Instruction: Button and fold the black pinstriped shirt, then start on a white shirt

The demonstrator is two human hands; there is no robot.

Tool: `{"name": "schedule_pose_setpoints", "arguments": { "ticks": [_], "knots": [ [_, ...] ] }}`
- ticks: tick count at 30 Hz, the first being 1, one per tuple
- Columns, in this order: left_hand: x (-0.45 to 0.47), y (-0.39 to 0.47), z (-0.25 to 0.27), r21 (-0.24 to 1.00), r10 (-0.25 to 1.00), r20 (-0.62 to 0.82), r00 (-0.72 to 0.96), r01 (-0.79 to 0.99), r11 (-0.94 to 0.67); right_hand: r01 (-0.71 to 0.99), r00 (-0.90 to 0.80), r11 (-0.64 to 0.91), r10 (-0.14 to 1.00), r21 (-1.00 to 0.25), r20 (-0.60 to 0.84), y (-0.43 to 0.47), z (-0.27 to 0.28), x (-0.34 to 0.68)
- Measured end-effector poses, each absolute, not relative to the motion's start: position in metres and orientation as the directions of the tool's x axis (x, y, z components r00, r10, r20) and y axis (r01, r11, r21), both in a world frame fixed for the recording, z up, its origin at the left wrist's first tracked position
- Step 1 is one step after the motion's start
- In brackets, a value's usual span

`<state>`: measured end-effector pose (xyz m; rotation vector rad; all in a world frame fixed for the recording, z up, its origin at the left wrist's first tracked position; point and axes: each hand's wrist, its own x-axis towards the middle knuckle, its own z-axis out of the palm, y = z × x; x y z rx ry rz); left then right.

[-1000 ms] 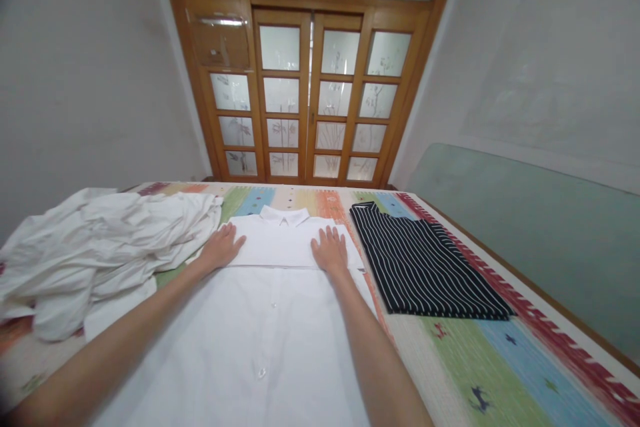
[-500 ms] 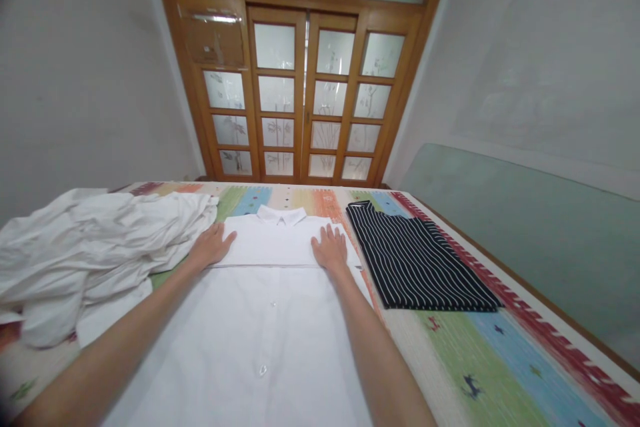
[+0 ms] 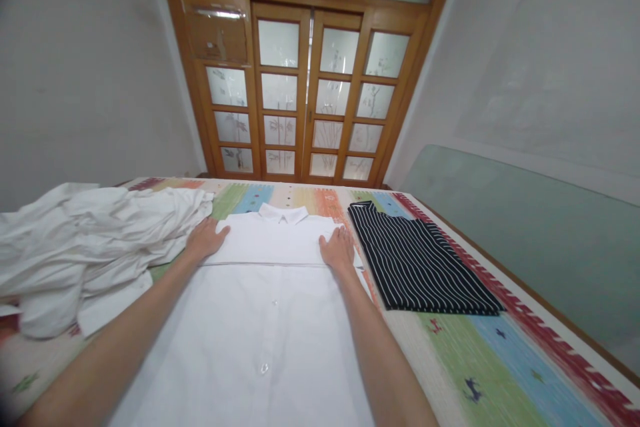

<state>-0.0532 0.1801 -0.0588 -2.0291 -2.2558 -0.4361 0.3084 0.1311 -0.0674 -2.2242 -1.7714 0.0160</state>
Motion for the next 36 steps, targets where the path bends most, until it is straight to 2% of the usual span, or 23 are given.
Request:
{"name": "schedule_pose_setpoints", "arguments": {
  "ticks": [6, 9, 13, 18, 21, 24, 31, 36],
  "knots": [
    [-0.042, 0.166, -0.055, 0.118, 0.923, 0.377, -0.079, 0.992, 0.037, 0.959, 0.200, -0.159, 0.966, -0.236, 0.163, 0.139, -0.077, 0.314],
    [-0.033, 0.156, -0.049, 0.077, 0.907, 0.420, 0.030, 0.995, -0.069, 0.966, 0.189, -0.156, 0.970, -0.207, 0.151, 0.139, -0.078, 0.315],
    [-0.021, 0.140, -0.048, 0.078, 0.919, 0.355, 0.174, 0.974, -0.215, 0.982, 0.131, -0.108, 0.980, -0.156, 0.148, 0.136, -0.074, 0.314],
    [-0.009, 0.111, -0.062, 0.160, 0.921, 0.267, 0.285, 0.929, -0.334, 0.991, -0.103, 0.118, 0.967, -0.054, 0.235, 0.130, -0.072, 0.314],
    [-0.011, 0.100, -0.068, 0.161, 0.926, 0.214, 0.312, 0.923, -0.349, 0.959, -0.265, 0.281, 0.926, -0.024, 0.270, 0.124, -0.074, 0.312],
    [-0.018, 0.100, -0.067, 0.157, 0.934, 0.216, 0.286, 0.934, -0.322, 0.920, -0.368, 0.389, 0.897, -0.042, 0.244, 0.111, -0.077, 0.313],
    [-0.032, 0.105, -0.060, 0.148, 0.930, 0.188, 0.316, 0.927, -0.345, 0.894, -0.403, 0.431, 0.893, -0.121, 0.200, 0.081, -0.074, 0.323],
    [-0.044, 0.092, -0.056, 0.115, 0.920, 0.192, 0.342, 0.923, -0.367, 0.905, -0.373, 0.403, 0.906, -0.139, 0.202, 0.077, -0.068, 0.322]
  ]
}}
